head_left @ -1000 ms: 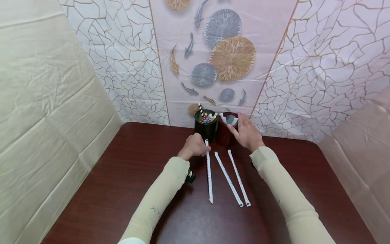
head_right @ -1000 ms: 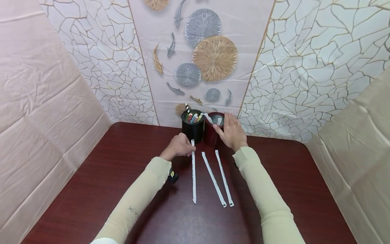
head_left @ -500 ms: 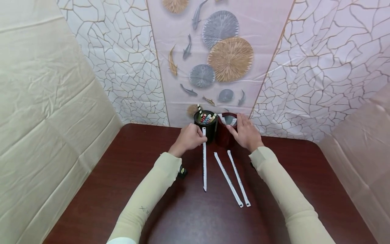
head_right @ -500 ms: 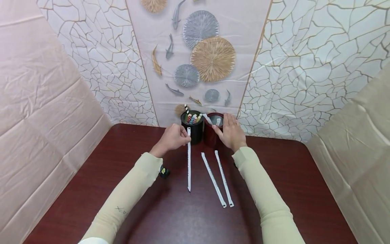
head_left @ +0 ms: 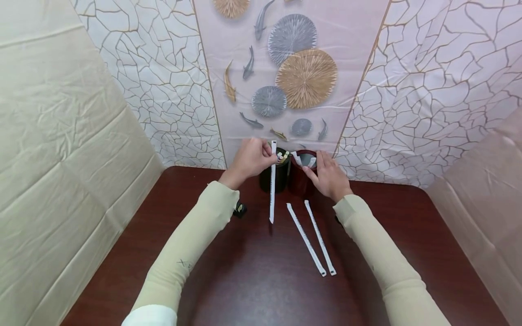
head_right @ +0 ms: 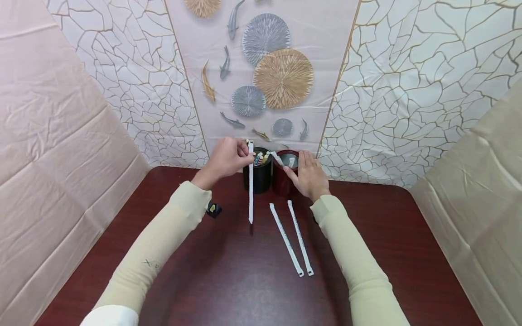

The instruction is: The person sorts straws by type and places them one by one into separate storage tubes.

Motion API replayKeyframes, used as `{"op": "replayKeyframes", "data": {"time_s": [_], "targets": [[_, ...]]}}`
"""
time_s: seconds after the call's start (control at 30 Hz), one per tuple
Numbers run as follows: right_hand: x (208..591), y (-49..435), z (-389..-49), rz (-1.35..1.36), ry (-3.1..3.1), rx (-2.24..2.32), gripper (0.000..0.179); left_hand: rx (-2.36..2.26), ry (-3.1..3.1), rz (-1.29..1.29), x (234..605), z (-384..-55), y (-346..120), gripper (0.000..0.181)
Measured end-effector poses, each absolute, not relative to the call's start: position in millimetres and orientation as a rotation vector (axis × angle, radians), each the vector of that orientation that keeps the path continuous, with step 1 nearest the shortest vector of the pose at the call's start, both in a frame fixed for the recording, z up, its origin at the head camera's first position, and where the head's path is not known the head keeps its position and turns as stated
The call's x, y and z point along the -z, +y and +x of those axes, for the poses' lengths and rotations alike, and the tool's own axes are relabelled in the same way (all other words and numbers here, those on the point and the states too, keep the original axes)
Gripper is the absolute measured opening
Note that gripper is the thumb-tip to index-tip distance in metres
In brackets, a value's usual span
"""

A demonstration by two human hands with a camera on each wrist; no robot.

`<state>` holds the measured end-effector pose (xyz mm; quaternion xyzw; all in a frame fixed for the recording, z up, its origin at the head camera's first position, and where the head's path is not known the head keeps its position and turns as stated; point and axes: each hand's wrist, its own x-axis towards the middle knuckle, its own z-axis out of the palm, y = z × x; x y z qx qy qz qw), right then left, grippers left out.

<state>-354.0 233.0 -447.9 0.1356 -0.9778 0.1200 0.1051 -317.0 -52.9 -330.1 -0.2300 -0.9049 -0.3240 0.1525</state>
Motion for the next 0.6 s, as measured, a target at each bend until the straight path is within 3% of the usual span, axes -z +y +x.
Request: {"op": "replayKeyframes", "data": {"time_s": [0.6], "targets": [[445.9,233.2,-351.6,0.399,-2.914,-0.358,0.093,0.863,-2.339,-0.691,218.6,-310.3,-44.5,0.012]]}}
